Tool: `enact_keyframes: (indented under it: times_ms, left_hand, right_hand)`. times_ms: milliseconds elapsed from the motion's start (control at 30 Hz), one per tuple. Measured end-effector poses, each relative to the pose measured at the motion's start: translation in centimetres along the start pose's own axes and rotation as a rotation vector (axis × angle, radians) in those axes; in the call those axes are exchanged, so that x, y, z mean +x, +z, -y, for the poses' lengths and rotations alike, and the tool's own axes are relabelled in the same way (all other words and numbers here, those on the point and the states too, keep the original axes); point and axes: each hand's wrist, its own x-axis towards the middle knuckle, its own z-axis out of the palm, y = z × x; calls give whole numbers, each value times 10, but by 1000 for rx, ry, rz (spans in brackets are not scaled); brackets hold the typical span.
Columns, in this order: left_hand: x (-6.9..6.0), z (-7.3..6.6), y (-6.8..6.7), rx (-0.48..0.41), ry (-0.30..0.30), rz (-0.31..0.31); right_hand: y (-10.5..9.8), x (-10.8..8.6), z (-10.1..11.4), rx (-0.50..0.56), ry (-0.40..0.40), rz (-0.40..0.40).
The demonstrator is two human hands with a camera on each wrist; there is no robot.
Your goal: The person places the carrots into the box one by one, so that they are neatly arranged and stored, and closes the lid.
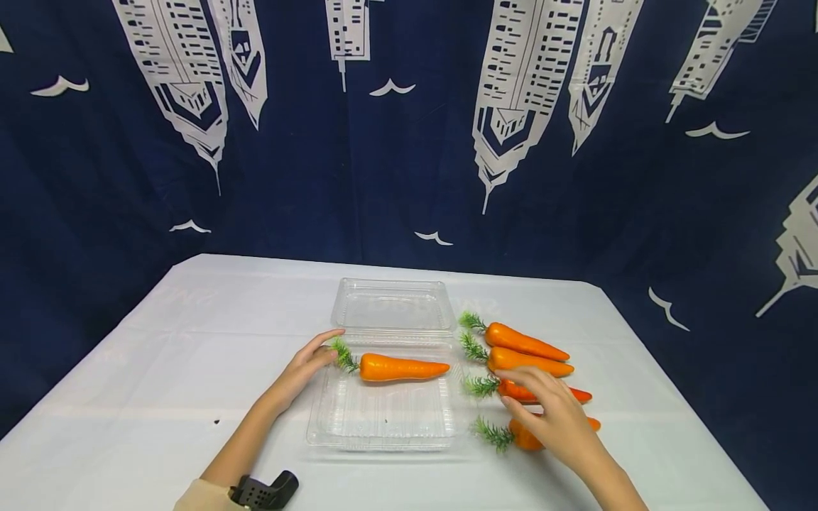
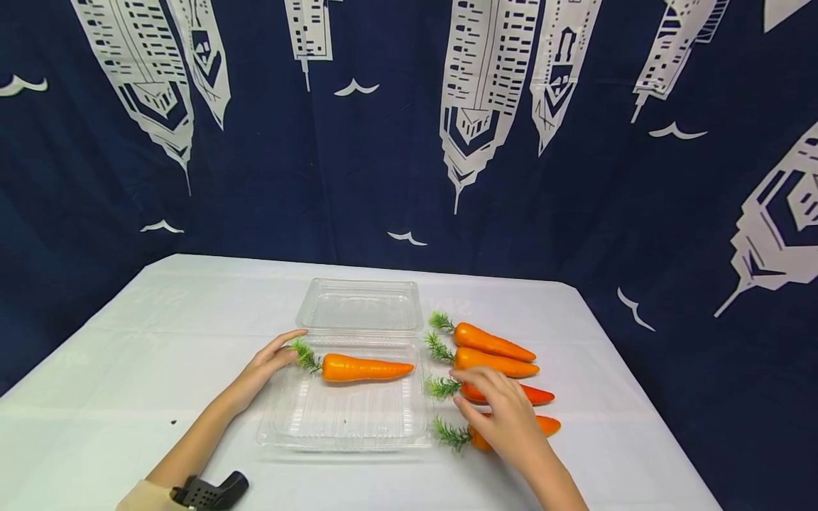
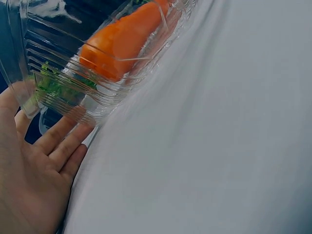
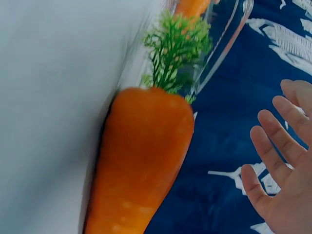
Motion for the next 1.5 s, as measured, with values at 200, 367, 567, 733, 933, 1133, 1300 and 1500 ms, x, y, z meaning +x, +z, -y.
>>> enact_keyframes:
  times_ms: [200, 367, 567, 733, 933, 1133, 1300, 1500]
  left_hand:
    - [-1, 0, 0, 4, 6, 2]
    - [0, 0, -2, 5, 10, 0]
    - [0, 1, -1, -1, 16, 9]
    - [0, 2, 0, 17, 32, 10]
    - [0, 2, -1, 16, 22, 4]
    - [0, 2, 0, -9, -14, 1]
    - [0, 1, 0, -12, -14, 6]
    - [0, -1, -1, -4, 10, 15]
  right_hand:
    - [-5, -5, -11, 1, 53, 18]
    - [-9, -9, -19, 11, 116, 56]
    - [-13, -14, -27, 39, 173, 80]
    - [-13, -18, -37, 31, 198, 93]
    - [-12, -21, -47, 52, 202, 90]
    - [-11, -25, -54, 109, 208, 120]
    - [-10, -29, -60, 105, 224, 178]
    - [-15, -31, -67, 73, 252, 212]
